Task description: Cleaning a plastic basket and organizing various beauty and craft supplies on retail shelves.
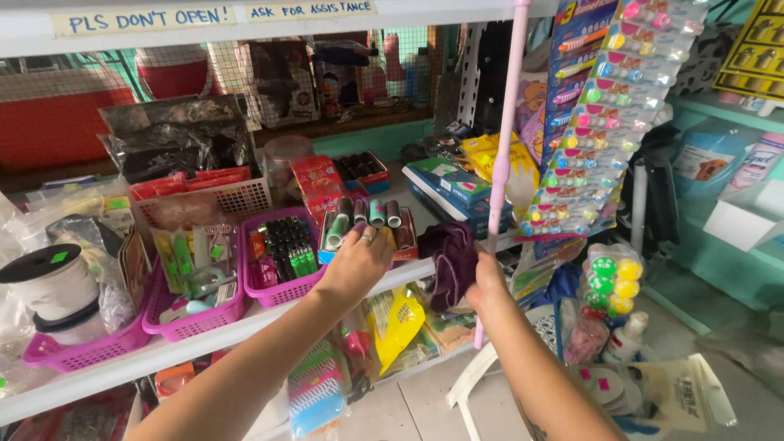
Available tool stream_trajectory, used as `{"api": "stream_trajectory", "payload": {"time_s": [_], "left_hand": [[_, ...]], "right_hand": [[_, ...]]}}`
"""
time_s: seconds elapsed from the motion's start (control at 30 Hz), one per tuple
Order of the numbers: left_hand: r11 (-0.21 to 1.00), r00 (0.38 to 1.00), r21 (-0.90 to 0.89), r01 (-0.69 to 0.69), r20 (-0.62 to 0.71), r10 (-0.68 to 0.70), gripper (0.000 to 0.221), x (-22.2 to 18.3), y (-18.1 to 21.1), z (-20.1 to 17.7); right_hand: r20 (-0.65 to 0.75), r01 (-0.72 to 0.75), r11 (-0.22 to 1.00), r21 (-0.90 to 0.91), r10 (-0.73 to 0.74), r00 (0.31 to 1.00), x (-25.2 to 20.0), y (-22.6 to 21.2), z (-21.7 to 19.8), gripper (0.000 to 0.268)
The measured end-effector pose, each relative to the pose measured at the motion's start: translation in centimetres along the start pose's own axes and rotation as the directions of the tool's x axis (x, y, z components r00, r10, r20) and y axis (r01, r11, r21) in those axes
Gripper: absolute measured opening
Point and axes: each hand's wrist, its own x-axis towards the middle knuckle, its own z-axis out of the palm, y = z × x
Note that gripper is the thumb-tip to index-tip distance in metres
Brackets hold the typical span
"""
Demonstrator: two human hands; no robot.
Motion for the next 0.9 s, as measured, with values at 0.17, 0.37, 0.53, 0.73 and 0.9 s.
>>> {"api": "stream_trajectory", "payload": {"time_s": [0.17,0.37,0.53,0.73,0.9], "left_hand": [[0.995,0.995,-0.053,0.087,0.044,-0.085,0.021,-0.8,1.3,-1.6],[0.886,0.898,-0.272,0.377,-0.127,-0.421,0.029,-2.0,3.2,-2.2],[0.741,0.757,-0.469,0.481,-0.205,-0.621,0.024,-2.2,4.6,-1.0],[0.715,0.731,-0.499,0.489,-0.213,-0.649,0.029,-2.0,4.6,0.4],[0.695,0.731,-0.517,0.499,-0.179,-0.658,0.035,-2.3,4.5,0.2]], "right_hand": [[-0.067,0.008,1.000,-0.001,-0.008,0.998,-3.1,-0.1,4.5,0.032],[0.025,0.597,0.684,-0.420,-0.649,0.761,-0.6,-2.2,9.4,0.035],[0.380,0.446,0.040,-0.894,-0.461,0.802,-1.8,-3.7,18.0,0.035],[0.723,0.700,-0.226,-0.677,-0.029,0.690,-1.3,1.4,20.5,0.041],[0.764,0.739,-0.199,-0.644,-0.113,0.635,-0.8,2.1,19.0,0.036]]}}
